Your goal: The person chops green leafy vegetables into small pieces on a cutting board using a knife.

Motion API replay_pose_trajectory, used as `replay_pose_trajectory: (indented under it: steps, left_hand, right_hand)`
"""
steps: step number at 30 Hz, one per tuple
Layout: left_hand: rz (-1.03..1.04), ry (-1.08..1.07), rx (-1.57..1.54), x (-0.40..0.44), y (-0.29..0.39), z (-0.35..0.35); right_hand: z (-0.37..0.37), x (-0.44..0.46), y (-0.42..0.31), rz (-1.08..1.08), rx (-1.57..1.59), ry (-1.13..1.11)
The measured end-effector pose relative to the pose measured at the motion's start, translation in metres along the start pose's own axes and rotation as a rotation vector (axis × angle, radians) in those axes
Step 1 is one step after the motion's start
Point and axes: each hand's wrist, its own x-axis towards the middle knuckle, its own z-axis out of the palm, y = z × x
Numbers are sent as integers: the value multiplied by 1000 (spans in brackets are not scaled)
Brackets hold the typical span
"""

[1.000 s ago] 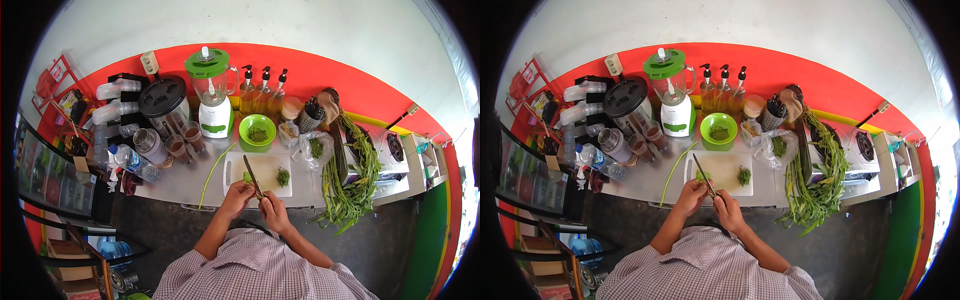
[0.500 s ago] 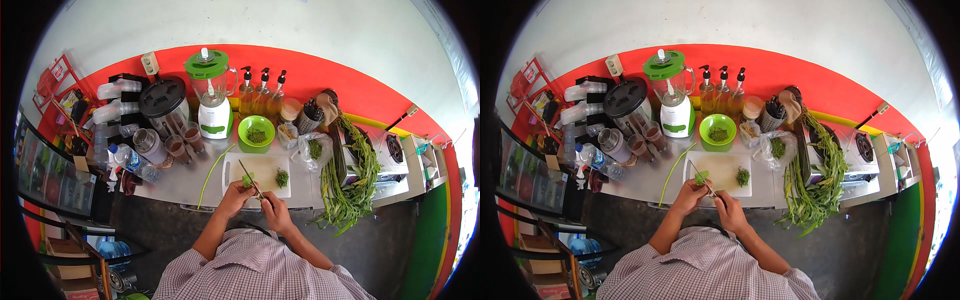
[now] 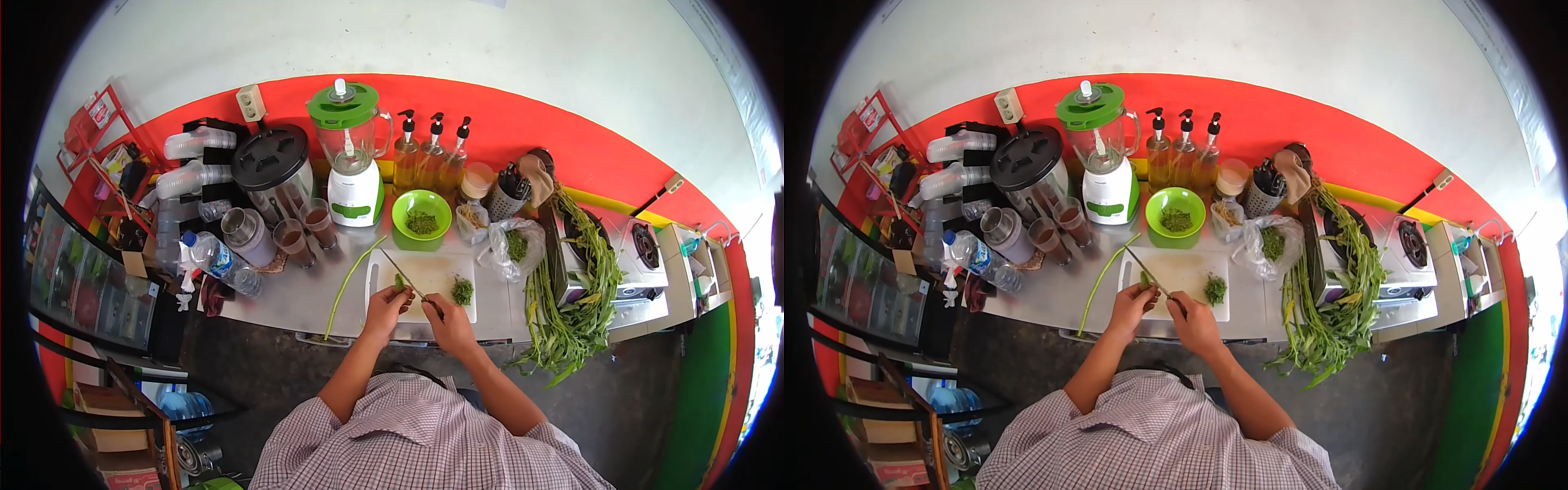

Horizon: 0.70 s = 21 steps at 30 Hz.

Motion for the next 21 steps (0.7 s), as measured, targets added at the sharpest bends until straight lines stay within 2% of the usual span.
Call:
replay_pose_trajectory:
  steps: [9, 13, 15, 16, 18, 21]
  left_hand:
    - [-24, 73, -4, 3, 0, -13]
    - [-40, 20, 51, 1, 1, -20]
    - [-57, -27, 63, -1, 4, -20]
    - [-62, -92, -28, -3, 6, -18]
    - [-71, -162, -116, -6, 9, -15]
    - [-49, -188, -78, -6, 10, -12]
  right_hand:
    - [14, 19, 27, 120, 56, -25]
    - [24, 23, 29, 220, 162, -14]
    - [30, 23, 27, -12, 59, 126]
    - [27, 23, 23, -9, 60, 129]
    - [18, 23, 13, 289, 322, -169]
    - [21, 22, 11, 271, 369, -147]
